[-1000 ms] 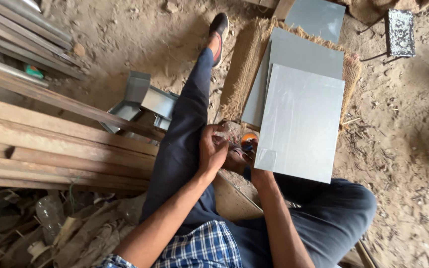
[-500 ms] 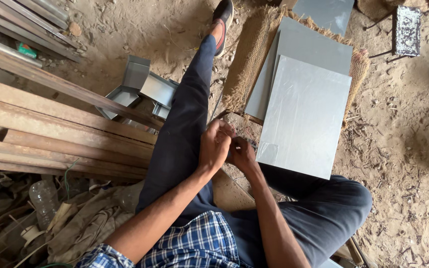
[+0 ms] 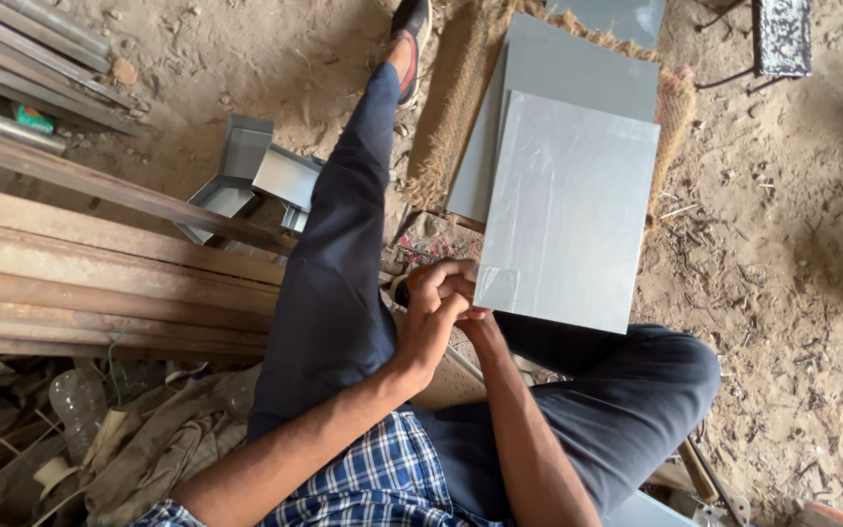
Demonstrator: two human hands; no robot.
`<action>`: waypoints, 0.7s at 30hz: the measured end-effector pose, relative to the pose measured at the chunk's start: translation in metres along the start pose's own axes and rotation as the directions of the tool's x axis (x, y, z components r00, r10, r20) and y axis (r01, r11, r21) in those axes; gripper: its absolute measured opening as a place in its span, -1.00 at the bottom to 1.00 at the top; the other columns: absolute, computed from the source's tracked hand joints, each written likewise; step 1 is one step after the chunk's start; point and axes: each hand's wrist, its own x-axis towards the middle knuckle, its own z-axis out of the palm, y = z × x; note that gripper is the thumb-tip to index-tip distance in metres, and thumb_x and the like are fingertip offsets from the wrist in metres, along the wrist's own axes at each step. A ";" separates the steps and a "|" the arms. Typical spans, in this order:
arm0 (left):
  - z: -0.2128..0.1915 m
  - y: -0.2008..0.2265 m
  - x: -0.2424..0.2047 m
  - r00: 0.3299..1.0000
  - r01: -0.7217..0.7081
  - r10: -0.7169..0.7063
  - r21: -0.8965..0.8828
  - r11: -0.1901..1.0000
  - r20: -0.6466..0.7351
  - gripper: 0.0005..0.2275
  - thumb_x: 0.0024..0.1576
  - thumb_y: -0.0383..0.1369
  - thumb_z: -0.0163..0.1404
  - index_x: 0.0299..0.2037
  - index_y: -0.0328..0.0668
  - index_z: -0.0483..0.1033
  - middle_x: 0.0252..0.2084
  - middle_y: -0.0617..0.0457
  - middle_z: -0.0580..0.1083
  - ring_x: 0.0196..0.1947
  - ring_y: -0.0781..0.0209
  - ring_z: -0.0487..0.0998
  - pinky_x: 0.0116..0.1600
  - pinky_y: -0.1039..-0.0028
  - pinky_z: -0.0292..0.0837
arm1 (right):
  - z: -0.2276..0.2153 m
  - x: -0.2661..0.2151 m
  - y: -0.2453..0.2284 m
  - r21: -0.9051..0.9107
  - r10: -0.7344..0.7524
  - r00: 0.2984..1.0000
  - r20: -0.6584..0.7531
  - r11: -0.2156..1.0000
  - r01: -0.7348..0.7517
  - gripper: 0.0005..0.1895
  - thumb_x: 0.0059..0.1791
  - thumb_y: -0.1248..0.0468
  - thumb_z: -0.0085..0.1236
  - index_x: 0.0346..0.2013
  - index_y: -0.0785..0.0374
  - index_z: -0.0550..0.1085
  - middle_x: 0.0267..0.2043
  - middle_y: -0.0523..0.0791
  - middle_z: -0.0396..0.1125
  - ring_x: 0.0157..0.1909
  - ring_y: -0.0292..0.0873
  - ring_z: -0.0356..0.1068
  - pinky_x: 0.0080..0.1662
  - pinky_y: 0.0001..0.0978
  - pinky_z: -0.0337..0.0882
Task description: The person sits on the ground and uses a small round abrasive pad to rub the surface of a rectangular metal sheet. They repeatedly move the pad across the sheet, occasionally repositioning the sheet and their hands, and continue the rubbing motion throughout the clip.
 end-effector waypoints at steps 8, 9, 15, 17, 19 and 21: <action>0.026 -0.003 0.011 0.986 0.146 -0.129 0.161 0.976 -0.110 -0.82 0.16 -0.34 0.15 -0.28 -0.34 0.54 -0.41 -0.04 0.58 -0.45 0.27 0.63 -0.28 0.46 0.62 | 0.018 -0.039 -0.016 -0.951 -0.089 0.990 -0.113 0.300 -0.082 -0.83 0.01 0.34 0.07 -0.17 0.38 0.48 -0.26 0.05 0.44 -0.23 -0.02 0.45 -0.22 -0.23 0.45; 0.026 -0.004 0.012 0.988 0.121 -0.101 0.180 0.976 -0.117 -0.85 0.15 -0.36 0.15 -0.31 -0.32 0.55 -0.43 -0.03 0.58 -0.47 0.28 0.63 -0.31 0.46 0.63 | 0.035 -0.046 -0.022 -0.980 -0.083 0.989 -0.120 0.172 -0.104 -0.83 0.00 0.34 0.08 -0.18 0.39 0.49 -0.25 0.06 0.44 -0.21 0.01 0.45 -0.20 -0.18 0.45; 0.017 -0.002 0.022 0.988 0.094 -0.074 0.151 0.984 -0.133 -0.92 0.14 -0.43 0.15 -0.34 -0.27 0.58 -0.45 0.00 0.58 -0.52 0.33 0.59 -0.39 0.50 0.62 | 0.179 -0.124 -0.096 -0.926 -0.050 0.963 -0.264 -0.266 -0.268 -0.83 -0.01 0.25 0.16 -0.26 0.32 0.58 -0.27 0.08 0.52 -0.16 0.13 0.47 -0.10 0.00 0.41; 0.005 0.002 0.028 0.983 0.095 -0.070 0.148 0.984 -0.168 -0.92 0.13 -0.43 0.15 -0.35 -0.27 0.58 -0.46 0.01 0.57 -0.54 0.34 0.57 -0.42 0.49 0.60 | 0.220 -0.153 -0.125 -0.977 -0.093 0.978 -0.189 0.114 -0.179 -0.78 0.02 0.30 0.09 -0.12 0.26 0.63 -0.16 -0.02 0.58 -0.17 -0.08 0.58 -0.11 -0.23 0.51; -0.013 0.011 0.034 0.981 0.097 -0.066 0.165 0.981 -0.185 -0.92 0.13 -0.43 0.14 -0.36 -0.28 0.58 -0.47 0.03 0.57 -0.56 0.34 0.55 -0.45 0.49 0.56 | 0.250 -0.175 -0.149 -0.888 0.024 0.919 -0.394 0.249 -0.387 -0.76 0.05 0.29 0.08 -0.12 0.26 0.66 -0.29 -0.07 0.62 -0.37 -0.16 0.48 -0.30 -0.36 0.45; -0.026 0.022 0.040 0.987 0.055 -0.040 0.094 0.994 -0.156 -0.93 0.14 -0.46 0.16 -0.34 -0.31 0.60 -0.46 0.05 0.57 -0.53 0.37 0.54 -0.41 0.52 0.53 | 0.266 -0.180 -0.165 -0.838 -0.061 0.881 -0.470 0.344 -0.424 -0.79 0.01 0.29 0.11 -0.14 0.27 0.61 -0.30 -0.09 0.62 -0.41 -0.27 0.48 -0.38 -0.45 0.46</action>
